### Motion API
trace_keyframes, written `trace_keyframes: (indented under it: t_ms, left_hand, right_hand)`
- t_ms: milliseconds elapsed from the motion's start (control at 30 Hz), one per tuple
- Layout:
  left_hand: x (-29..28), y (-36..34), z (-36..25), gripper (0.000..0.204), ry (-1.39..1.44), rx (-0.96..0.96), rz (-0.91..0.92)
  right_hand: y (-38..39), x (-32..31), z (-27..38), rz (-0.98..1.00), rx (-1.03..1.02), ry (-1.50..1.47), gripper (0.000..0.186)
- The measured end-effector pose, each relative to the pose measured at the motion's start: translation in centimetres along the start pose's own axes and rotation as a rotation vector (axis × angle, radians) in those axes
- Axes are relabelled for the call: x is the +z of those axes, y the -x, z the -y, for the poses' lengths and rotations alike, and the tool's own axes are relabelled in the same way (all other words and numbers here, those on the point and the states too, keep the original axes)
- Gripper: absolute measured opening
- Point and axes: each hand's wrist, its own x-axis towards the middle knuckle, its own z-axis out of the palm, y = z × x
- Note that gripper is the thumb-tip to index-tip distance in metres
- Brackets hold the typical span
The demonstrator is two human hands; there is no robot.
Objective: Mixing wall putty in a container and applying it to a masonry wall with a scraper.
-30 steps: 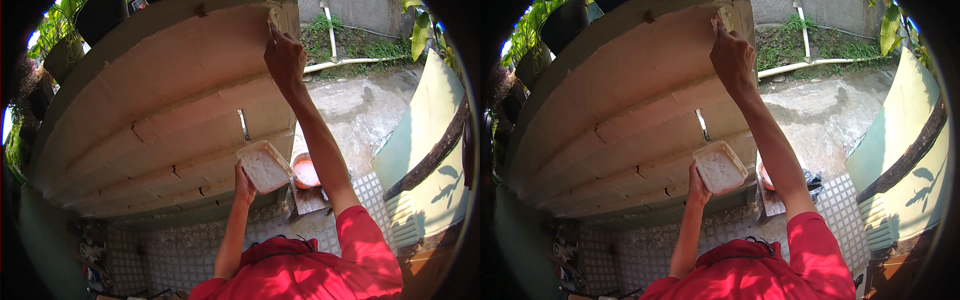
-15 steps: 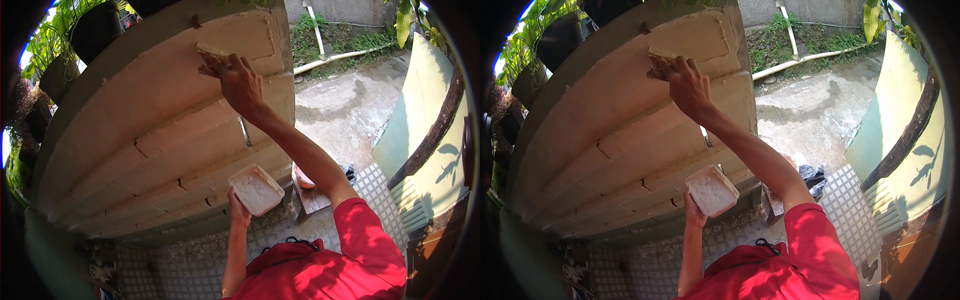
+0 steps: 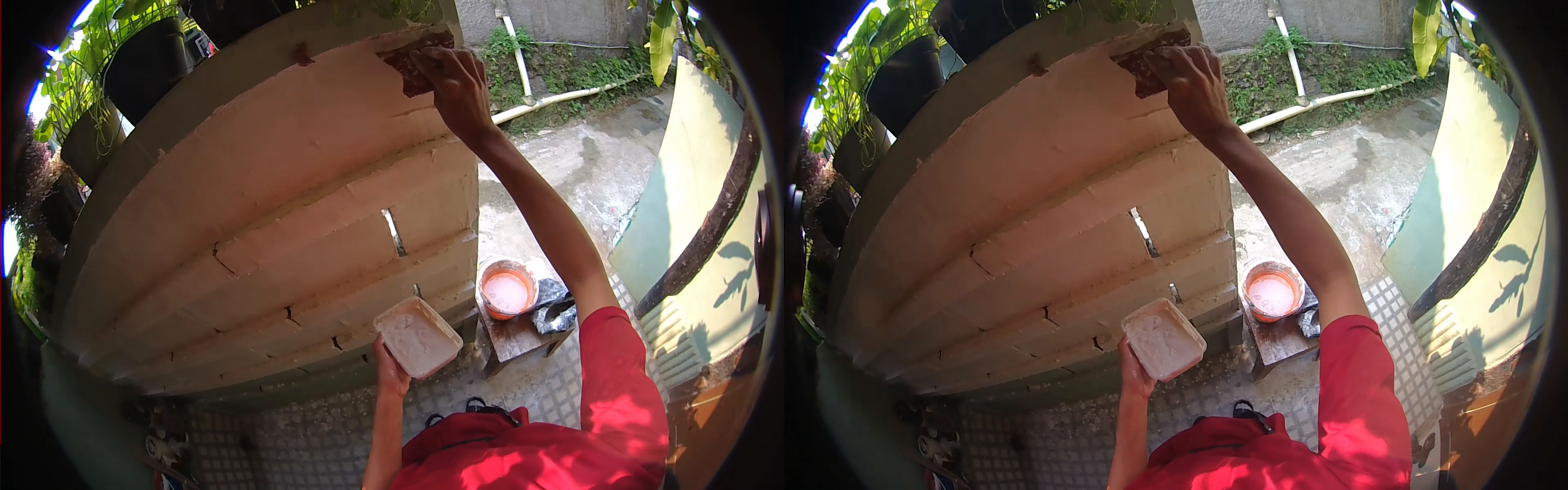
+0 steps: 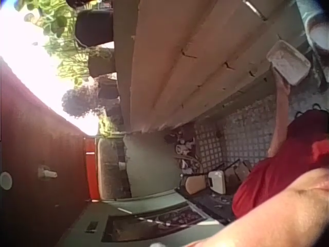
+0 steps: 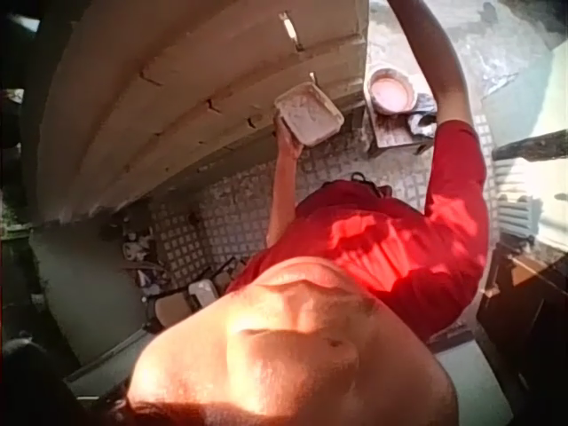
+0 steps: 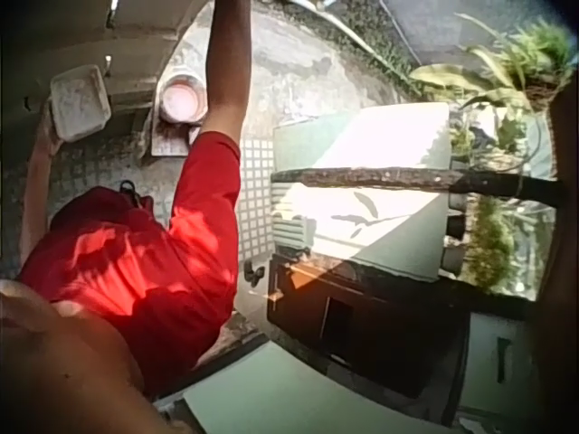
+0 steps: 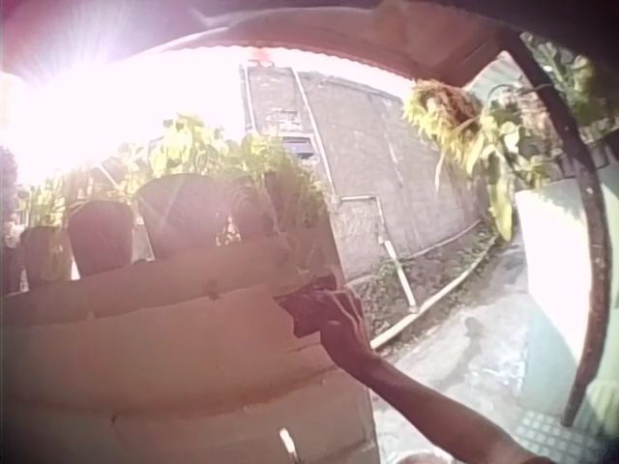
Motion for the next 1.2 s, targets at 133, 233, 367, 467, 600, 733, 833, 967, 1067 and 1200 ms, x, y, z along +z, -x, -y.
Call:
trace_keyframes:
  t_ms: [133, 233, 367, 467, 600, 733, 833, 967, 1067, 1200]
  left_hand:
    - [0.5, 0.2, 0.7, 0.056, -0.009, -0.001, -0.005]
    - [0.5, -0.3, 1.2, 0.056, -0.008, -0.003, -0.031]
    - [1.0, -0.6, 1.7, 0.056, -0.006, -0.019, -0.042]
    - [1.5, -0.7, 1.8, 0.055, -0.008, -0.023, -0.055]
    - [1.9, -0.1, 2.0, 0.055, -0.016, 0.005, -0.081]
    - [0.9, -0.1, 2.5, 0.056, 0.018, 0.006, -0.073]
    - [0.2, -0.2, 2.5, 0.057, 0.028, -0.016, -0.08]
    - [0.7, 0.0, 2.5, 0.058, 0.004, -0.025, -0.095]
    - [1.0, 0.1, 2.5, 0.058, 0.003, -0.024, -0.097]
    - [0.3, 0.0, 2.5, 0.058, 0.033, -0.017, -0.126]
  right_hand:
    - [2.9, -0.5, 0.7, 0.136, 0.041, -0.042, 0.037]
    - [5.3, -2.3, 1.5, 0.235, 0.071, -0.114, 0.036]
    - [6.2, -3.4, 1.6, 0.288, 0.128, -0.191, 0.038]
    - [4.5, -4.3, 0.5, 0.172, 0.09, -0.254, 0.036]
    - [1.7, -5.5, -1.1, 0.185, 0.167, -0.445, 0.022]
    - [-0.8, -7.3, -1.9, 0.335, 0.184, -0.567, 0.018]
    - [-0.3, -6.2, -1.9, 0.595, 0.082, -0.53, 0.015]
    - [0.8, -3.4, -1.9, 0.579, -0.056, -0.426, 0.014]
    - [0.2, -1.6, -2.9, 0.502, 0.034, -0.346, 0.02]
    - [-1.6, -1.5, -2.5, 0.276, -0.074, -0.231, 0.021]
